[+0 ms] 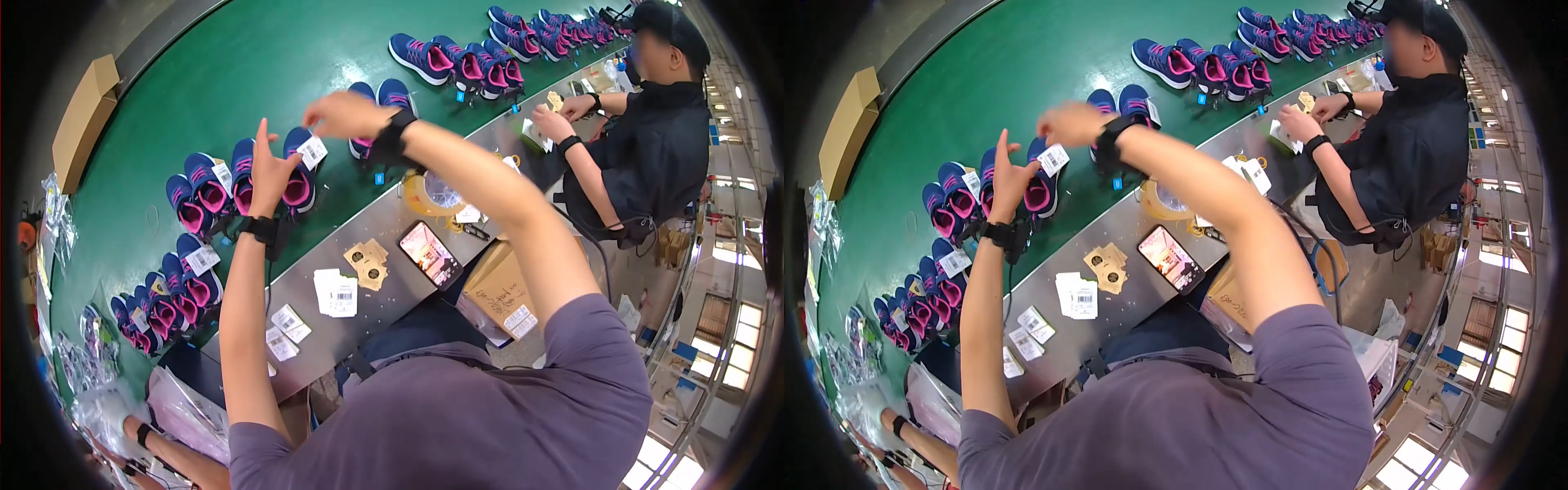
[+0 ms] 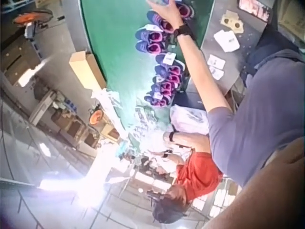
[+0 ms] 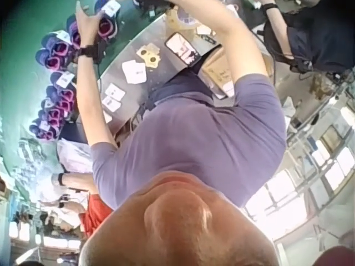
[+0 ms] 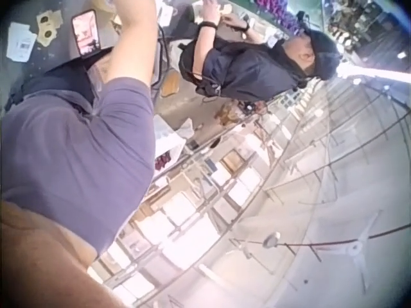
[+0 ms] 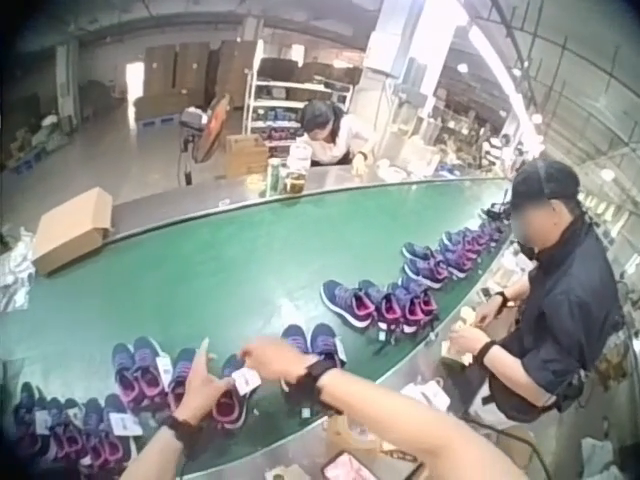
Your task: Applying adhesive labels or tags to shoes on a manufacturing assembly line.
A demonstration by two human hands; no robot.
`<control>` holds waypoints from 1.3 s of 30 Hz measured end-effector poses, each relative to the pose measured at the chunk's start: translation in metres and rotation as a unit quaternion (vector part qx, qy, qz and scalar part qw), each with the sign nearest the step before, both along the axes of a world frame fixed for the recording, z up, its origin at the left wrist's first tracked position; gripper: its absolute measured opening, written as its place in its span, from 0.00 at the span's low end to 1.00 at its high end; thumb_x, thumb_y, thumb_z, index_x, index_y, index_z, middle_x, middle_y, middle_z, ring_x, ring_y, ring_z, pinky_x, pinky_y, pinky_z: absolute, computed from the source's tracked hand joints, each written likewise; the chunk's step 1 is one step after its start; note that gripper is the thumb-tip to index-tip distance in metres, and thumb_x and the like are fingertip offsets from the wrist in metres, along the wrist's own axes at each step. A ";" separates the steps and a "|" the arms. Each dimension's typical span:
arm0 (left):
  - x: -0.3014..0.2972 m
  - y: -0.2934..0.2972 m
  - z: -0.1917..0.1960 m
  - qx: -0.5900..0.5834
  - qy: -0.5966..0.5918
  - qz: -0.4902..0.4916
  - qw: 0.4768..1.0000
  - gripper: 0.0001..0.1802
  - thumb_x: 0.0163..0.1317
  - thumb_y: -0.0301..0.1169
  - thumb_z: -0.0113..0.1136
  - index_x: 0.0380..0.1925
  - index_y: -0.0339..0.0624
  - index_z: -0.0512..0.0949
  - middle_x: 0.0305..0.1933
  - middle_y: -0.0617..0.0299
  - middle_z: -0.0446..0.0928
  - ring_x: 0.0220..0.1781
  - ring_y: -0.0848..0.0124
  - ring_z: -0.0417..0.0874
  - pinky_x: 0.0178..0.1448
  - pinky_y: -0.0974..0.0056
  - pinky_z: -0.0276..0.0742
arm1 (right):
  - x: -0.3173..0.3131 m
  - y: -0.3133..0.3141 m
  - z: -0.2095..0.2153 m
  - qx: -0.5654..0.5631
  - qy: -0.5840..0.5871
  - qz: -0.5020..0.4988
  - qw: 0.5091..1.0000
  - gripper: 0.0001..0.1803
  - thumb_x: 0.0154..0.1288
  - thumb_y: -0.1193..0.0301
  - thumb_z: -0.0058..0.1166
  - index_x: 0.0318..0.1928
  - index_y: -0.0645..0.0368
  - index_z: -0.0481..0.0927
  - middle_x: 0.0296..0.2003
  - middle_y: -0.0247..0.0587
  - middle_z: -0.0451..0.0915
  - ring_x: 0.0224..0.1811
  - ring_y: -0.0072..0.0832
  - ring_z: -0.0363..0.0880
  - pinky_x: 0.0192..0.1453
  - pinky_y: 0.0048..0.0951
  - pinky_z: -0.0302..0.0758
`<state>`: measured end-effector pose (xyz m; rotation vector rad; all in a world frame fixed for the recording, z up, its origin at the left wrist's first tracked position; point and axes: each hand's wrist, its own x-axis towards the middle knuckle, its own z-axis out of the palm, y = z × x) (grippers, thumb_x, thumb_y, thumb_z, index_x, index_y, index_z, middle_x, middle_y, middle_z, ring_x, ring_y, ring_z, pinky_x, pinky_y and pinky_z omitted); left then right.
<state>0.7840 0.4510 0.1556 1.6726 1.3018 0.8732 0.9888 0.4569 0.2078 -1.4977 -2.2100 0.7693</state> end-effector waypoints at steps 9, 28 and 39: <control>0.068 -0.102 0.043 0.160 -0.044 -0.263 0.950 0.15 0.55 0.23 0.58 0.45 0.39 0.77 0.37 0.53 0.80 0.37 0.59 0.83 0.40 0.61 0.78 | 0.123 -0.198 0.065 -0.049 -0.200 -0.136 0.969 0.09 0.59 0.64 0.56 0.33 0.55 0.77 0.27 0.41 0.80 0.30 0.40 0.80 0.32 0.38 0.74; 0.195 -0.168 0.033 0.250 0.142 -0.388 0.876 0.10 0.61 0.31 0.51 0.30 0.34 0.73 0.35 0.49 0.71 0.41 0.52 0.74 0.43 0.51 0.71 | 0.129 -0.292 0.060 0.135 0.565 -0.391 0.714 0.05 0.58 0.84 0.51 0.30 0.61 0.72 0.43 0.51 0.80 0.46 0.32 0.80 0.49 0.29 0.79; 0.135 -0.169 0.071 0.273 0.019 -0.182 0.944 0.13 0.50 0.20 0.54 0.38 0.37 0.75 0.52 0.53 0.70 0.54 0.55 0.72 0.57 0.57 0.71 | 0.104 -0.317 0.095 0.072 0.380 -0.435 0.813 0.03 0.65 0.77 0.52 0.34 0.61 0.71 0.29 0.37 0.80 0.32 0.22 0.80 0.40 0.23 0.77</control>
